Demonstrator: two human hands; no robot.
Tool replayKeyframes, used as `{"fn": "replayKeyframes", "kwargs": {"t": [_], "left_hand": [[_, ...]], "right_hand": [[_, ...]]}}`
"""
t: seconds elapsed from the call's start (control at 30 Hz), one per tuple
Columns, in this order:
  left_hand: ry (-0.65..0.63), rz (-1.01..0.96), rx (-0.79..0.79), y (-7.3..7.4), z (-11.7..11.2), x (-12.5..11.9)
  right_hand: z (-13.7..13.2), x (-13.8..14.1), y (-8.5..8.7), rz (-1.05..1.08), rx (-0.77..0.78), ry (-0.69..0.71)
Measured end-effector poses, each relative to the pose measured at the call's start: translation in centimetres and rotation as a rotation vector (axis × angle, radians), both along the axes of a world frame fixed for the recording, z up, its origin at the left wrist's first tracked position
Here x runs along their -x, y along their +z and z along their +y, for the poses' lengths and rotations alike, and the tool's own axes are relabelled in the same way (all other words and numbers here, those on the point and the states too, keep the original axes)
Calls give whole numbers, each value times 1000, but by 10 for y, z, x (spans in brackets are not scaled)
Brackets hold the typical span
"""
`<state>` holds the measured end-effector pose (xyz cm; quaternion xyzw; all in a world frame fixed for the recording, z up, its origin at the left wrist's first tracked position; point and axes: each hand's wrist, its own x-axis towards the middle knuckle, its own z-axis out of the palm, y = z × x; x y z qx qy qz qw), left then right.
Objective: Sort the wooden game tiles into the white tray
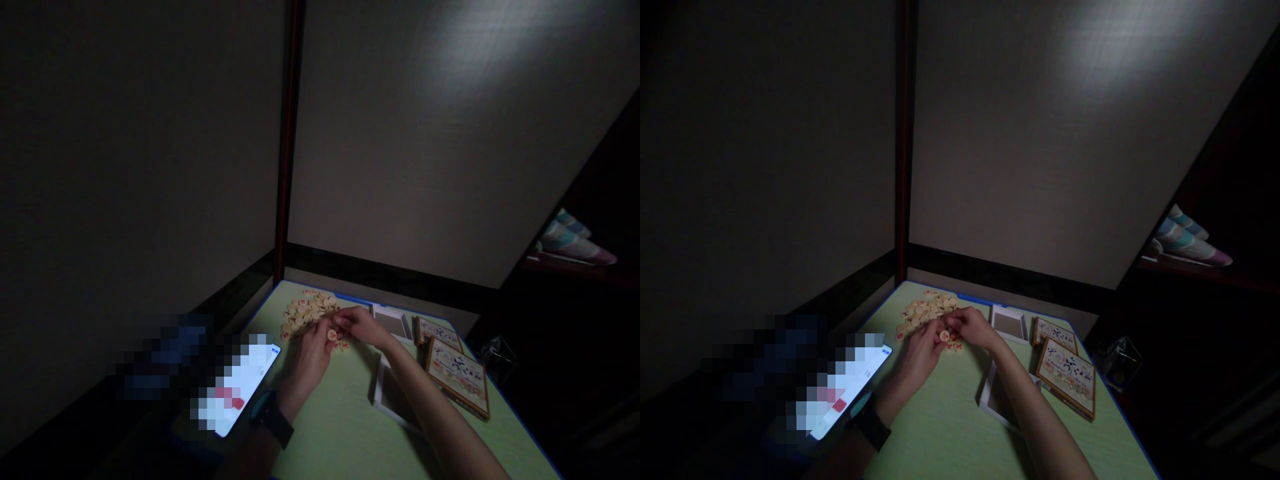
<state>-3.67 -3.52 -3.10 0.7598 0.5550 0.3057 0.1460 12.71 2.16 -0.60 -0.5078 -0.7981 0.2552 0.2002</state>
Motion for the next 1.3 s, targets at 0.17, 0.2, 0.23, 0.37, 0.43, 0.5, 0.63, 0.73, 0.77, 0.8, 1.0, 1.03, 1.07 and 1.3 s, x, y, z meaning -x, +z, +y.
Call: {"fn": "replayKeyframes", "kwargs": {"t": [0.17,0.2,0.23,0.37,0.43,0.5,0.63,0.73,0.77,0.8,1.0,1.03,1.07,1.3], "left_hand": [[-43,-153,-21,-3,2,-3],[-57,-184,-20,-4,2,-4],[-69,-209,-18,-4,3,-5],[-54,-155,-38,0,0,-4],[-48,-14,-59,1,-4,-3],[-74,146,-61,0,-7,-2],[-160,317,-60,-5,-12,-5],[-191,322,-87,-9,-12,-7],[-191,320,-95,-10,-12,-7],[-188,320,-99,-10,-12,-7],[-179,340,-88,-15,-9,-7],[-179,341,-88,-15,-9,-7],[-178,340,-92,-16,-9,-7],[-183,324,-112,-12,-10,-6]], "right_hand": [[-11,-1,-2,232,138,75],[-10,-2,-3,257,149,63],[-9,-3,-4,262,147,41],[-2,-13,-8,163,78,-99],[2,-18,-10,78,36,-174],[5,-21,-12,-14,-1,-221],[8,-19,-18,-157,-17,-225],[8,-16,-20,-227,-22,-215],[8,-15,-20,-246,-26,-213],[8,-15,-20,-263,-32,-210],[6,-12,-17,-338,-66,-172],[6,-12,-17,-347,-74,-167],[6,-12,-18,-354,-81,-165],[6,-14,-9,-384,-139,-169]]}}
